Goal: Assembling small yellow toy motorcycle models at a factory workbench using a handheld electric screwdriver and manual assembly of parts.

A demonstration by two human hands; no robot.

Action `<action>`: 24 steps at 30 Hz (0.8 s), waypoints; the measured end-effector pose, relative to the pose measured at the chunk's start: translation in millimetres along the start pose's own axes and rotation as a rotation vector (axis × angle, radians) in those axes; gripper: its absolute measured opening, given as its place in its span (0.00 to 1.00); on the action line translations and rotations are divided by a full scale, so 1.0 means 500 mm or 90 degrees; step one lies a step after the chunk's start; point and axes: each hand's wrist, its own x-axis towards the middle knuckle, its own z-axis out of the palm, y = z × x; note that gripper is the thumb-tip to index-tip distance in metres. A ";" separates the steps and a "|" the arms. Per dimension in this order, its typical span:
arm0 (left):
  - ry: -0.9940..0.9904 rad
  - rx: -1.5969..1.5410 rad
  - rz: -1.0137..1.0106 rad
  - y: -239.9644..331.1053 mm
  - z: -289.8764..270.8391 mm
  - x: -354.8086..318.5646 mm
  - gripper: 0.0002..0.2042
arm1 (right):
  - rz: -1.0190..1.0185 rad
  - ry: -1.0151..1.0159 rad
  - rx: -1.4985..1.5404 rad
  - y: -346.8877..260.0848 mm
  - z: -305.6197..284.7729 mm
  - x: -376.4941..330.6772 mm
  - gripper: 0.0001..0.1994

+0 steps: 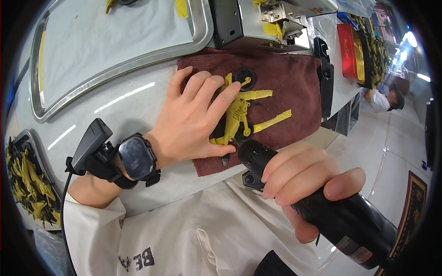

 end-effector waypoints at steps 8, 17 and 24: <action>-0.030 0.010 -0.009 0.003 -0.005 -0.004 0.48 | -0.013 0.018 0.024 0.016 0.005 0.001 0.28; -0.003 -0.021 0.007 0.003 -0.003 0.004 0.48 | -0.147 0.433 0.073 -0.060 -0.062 -0.013 0.25; 0.059 -0.100 0.002 -0.029 -0.057 0.011 0.50 | 0.042 0.488 -0.081 0.104 -0.141 -0.044 0.28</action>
